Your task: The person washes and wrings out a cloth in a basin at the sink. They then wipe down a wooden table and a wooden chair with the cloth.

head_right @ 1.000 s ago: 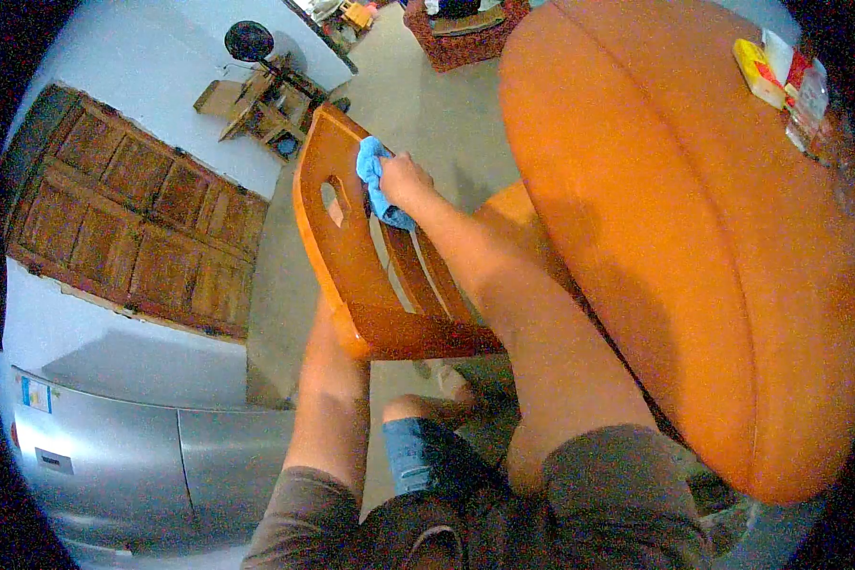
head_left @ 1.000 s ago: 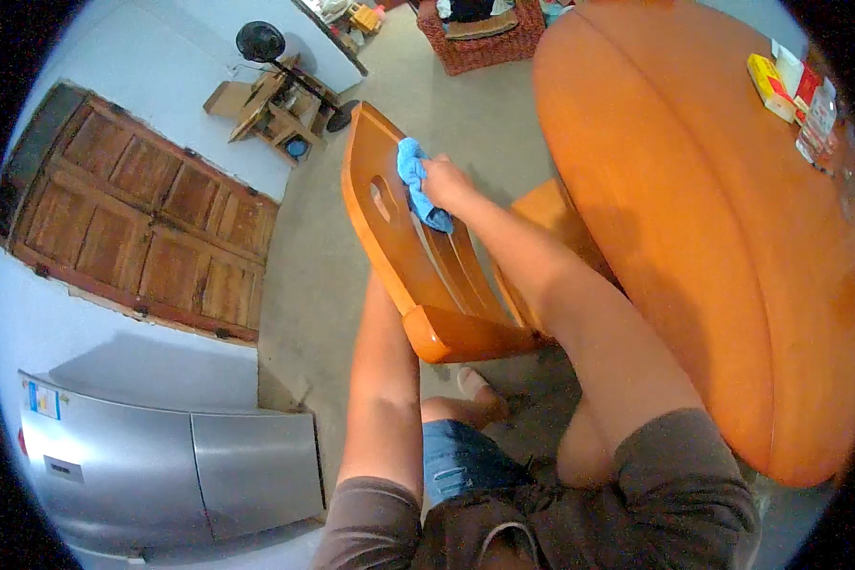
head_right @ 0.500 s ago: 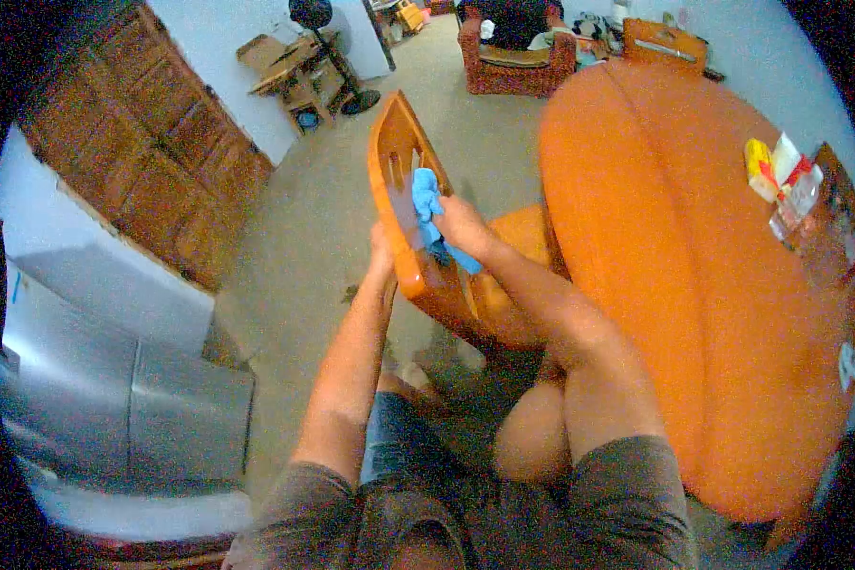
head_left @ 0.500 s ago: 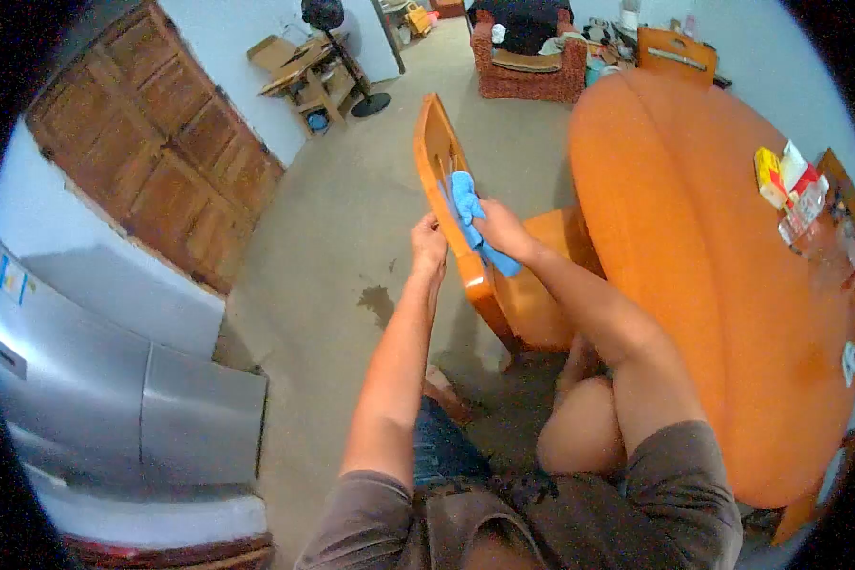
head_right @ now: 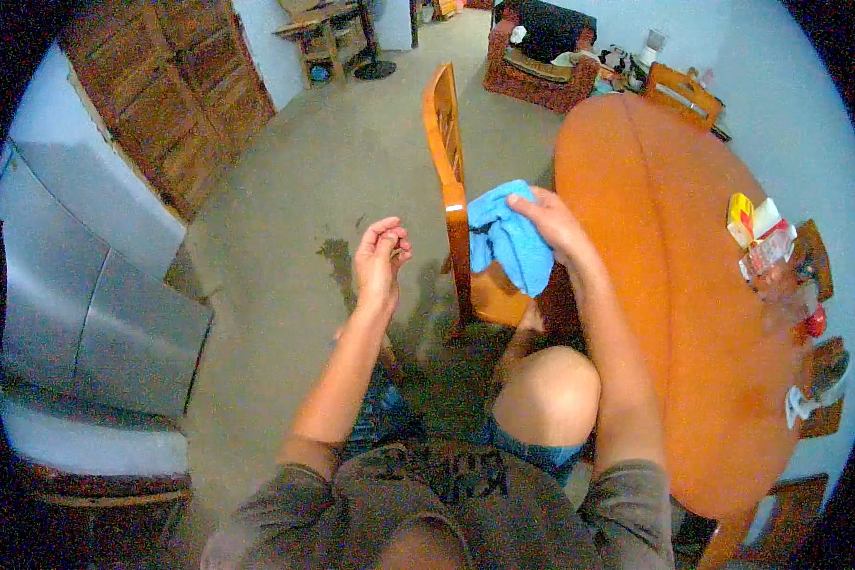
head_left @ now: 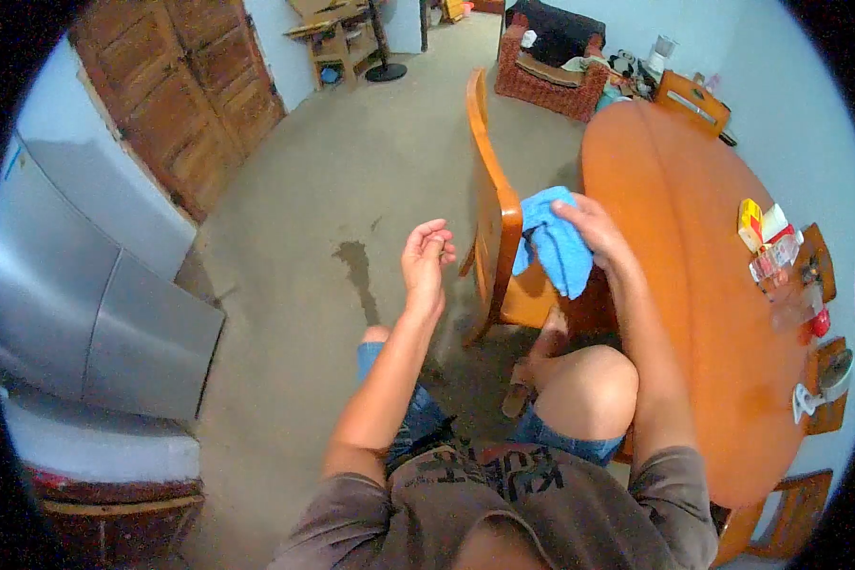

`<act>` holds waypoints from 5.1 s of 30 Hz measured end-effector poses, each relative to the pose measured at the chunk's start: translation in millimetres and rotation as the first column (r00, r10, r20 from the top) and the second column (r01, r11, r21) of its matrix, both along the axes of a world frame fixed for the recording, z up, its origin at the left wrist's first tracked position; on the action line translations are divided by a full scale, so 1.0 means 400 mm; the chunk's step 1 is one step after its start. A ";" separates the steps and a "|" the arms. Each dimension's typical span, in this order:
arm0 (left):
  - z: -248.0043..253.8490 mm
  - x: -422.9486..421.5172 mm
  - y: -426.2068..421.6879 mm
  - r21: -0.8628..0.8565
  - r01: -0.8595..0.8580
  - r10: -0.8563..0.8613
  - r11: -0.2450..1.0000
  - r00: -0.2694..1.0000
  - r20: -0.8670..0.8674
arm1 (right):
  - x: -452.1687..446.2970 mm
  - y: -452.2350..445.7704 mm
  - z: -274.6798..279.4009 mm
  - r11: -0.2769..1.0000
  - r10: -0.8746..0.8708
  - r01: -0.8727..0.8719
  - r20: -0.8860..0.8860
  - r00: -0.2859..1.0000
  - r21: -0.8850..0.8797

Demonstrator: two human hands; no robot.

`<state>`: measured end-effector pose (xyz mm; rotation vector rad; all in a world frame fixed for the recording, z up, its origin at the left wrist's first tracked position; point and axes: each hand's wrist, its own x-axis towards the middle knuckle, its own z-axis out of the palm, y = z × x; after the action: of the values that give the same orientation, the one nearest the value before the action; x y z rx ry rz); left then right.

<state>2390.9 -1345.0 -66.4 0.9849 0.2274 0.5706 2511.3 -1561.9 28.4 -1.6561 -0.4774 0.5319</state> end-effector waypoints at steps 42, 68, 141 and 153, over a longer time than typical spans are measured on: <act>-0.125 -0.014 -0.141 0.750 -0.538 0.138 0.385 0.837 0.529 | -0.115 0.000 -0.086 0.844 0.524 -0.111 0.761 0.381 -0.526; 0.019 -0.031 -0.134 0.681 -0.515 0.165 0.521 0.844 0.511 | -0.141 0.014 0.000 0.988 0.142 -0.096 0.941 0.307 -0.117; 0.206 0.036 -0.063 0.744 -0.344 0.205 0.573 0.939 0.277 | -0.025 0.110 0.123 0.985 0.058 0.075 0.709 0.703 -0.156; 0.166 0.200 -0.043 0.704 -0.301 -0.004 0.643 0.918 0.396 | 0.044 0.183 0.061 0.982 0.141 -0.189 0.677 0.722 -0.003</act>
<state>2471.0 -1362.3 -0.1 1.6608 -0.3117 1.0413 2528.8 -1488.8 52.8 -1.7214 -1.1803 0.0053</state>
